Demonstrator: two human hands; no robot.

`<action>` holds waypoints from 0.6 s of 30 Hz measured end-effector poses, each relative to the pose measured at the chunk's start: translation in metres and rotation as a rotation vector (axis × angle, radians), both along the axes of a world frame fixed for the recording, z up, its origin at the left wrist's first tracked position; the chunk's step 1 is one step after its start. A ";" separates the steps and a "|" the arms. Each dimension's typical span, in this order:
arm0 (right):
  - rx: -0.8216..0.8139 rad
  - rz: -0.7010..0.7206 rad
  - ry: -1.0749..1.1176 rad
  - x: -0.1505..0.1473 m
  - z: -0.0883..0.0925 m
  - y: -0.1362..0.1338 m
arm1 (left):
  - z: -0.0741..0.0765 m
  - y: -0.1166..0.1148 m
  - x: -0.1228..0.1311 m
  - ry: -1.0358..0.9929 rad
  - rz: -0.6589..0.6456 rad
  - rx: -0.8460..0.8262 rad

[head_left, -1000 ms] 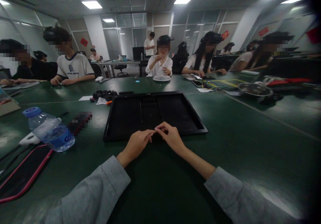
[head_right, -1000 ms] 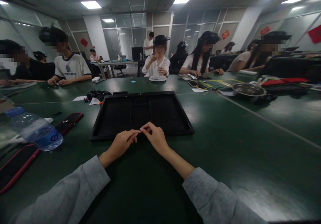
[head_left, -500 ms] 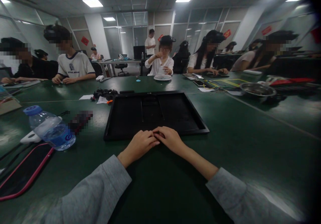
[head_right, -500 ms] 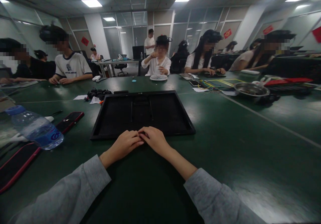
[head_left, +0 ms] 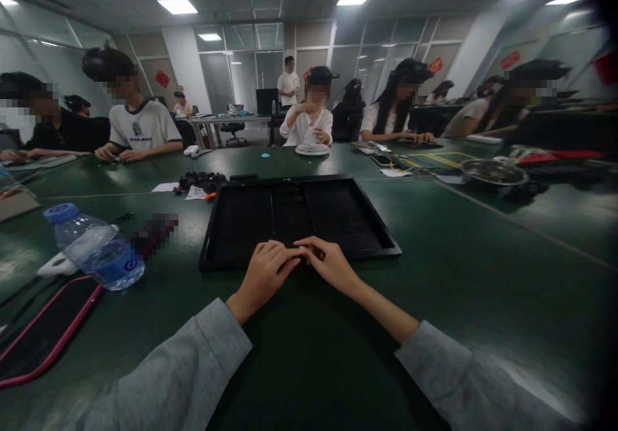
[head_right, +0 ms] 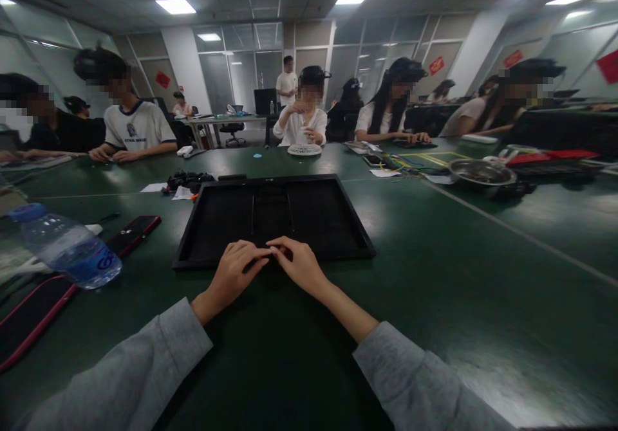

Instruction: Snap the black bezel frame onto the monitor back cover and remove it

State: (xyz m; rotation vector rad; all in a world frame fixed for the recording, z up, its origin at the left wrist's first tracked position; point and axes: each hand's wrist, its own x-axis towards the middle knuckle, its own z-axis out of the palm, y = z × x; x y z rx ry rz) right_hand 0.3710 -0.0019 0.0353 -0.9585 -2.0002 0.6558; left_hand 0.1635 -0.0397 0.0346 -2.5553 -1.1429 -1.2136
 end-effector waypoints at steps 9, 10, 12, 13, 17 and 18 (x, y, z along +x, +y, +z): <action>0.233 0.069 -0.086 -0.005 0.007 -0.011 | 0.000 -0.003 -0.001 -0.087 0.026 0.157; 0.277 0.052 -0.087 -0.005 0.009 -0.014 | 0.000 -0.004 -0.001 -0.054 0.016 0.160; 0.314 -0.025 -0.084 -0.006 0.012 -0.019 | 0.000 -0.004 0.000 -0.020 0.000 0.152; 0.303 -0.065 -0.089 -0.006 0.014 -0.020 | 0.001 -0.004 -0.001 0.008 -0.006 0.141; 0.205 -0.182 -0.140 0.002 0.014 -0.012 | 0.004 -0.003 -0.006 0.198 -0.051 0.095; 0.210 -0.205 -0.161 0.005 0.013 -0.008 | 0.004 -0.002 -0.007 0.208 -0.055 0.088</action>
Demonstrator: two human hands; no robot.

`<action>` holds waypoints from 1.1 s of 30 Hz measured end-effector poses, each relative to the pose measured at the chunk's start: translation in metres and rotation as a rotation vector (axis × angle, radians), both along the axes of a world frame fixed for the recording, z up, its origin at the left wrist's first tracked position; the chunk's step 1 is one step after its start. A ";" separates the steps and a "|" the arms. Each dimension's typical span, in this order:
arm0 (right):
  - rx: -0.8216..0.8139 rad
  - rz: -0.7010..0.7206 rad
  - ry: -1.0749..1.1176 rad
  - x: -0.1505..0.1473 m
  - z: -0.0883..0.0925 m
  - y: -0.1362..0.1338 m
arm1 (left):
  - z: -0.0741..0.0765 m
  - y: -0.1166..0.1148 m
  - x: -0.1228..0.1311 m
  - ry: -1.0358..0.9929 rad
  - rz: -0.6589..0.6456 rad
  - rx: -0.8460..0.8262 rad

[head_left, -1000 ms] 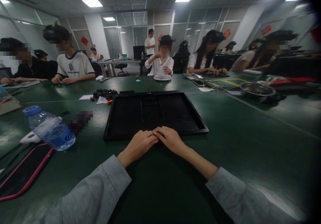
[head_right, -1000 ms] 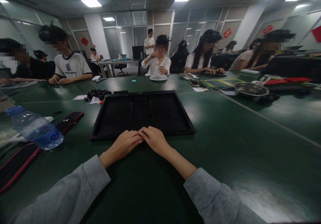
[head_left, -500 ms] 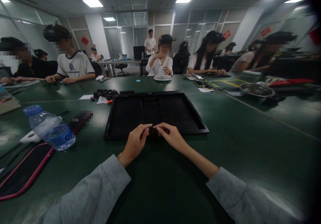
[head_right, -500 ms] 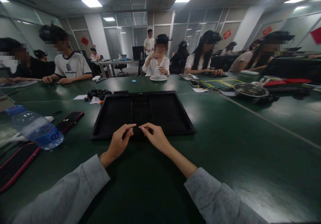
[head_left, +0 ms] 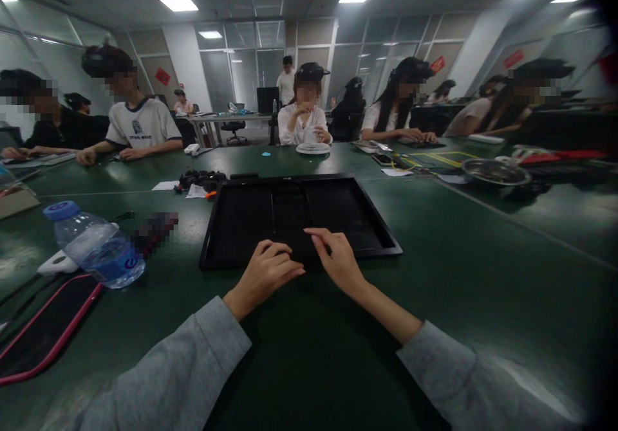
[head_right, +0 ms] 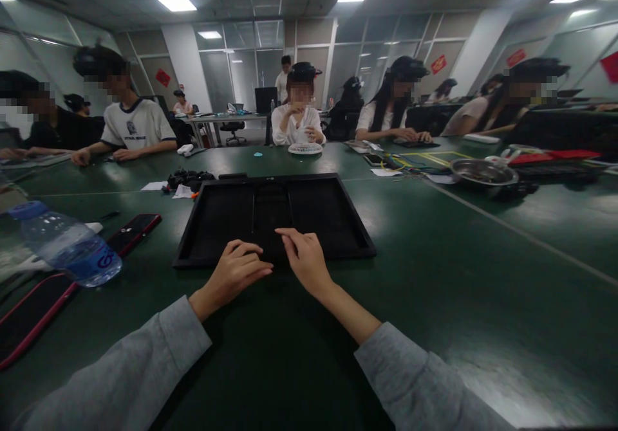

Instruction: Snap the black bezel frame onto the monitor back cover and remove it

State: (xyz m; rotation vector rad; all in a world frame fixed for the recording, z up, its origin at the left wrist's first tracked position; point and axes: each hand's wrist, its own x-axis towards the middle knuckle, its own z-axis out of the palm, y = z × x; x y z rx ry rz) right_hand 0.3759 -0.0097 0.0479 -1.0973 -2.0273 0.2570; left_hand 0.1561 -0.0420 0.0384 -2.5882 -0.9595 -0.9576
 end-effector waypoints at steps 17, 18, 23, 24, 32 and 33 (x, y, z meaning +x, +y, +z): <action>-0.354 -0.669 -0.064 0.150 -0.036 0.103 | 0.009 0.031 -0.093 -0.063 0.911 -0.027; -0.351 -0.672 -0.057 0.150 -0.036 0.103 | 0.006 0.034 -0.105 -0.066 0.998 -0.121; -0.387 -0.596 0.084 0.151 -0.031 0.101 | -0.011 0.052 -0.148 -0.212 0.986 -0.580; -0.438 -0.543 0.145 0.154 -0.030 0.099 | -0.013 0.054 -0.153 -0.264 0.962 -0.599; -0.624 -0.341 0.433 0.154 -0.029 0.091 | -0.022 0.060 -0.168 -0.441 0.897 -0.595; -0.611 -0.333 0.479 0.151 -0.029 0.093 | -0.023 0.060 -0.169 -0.479 0.887 -0.604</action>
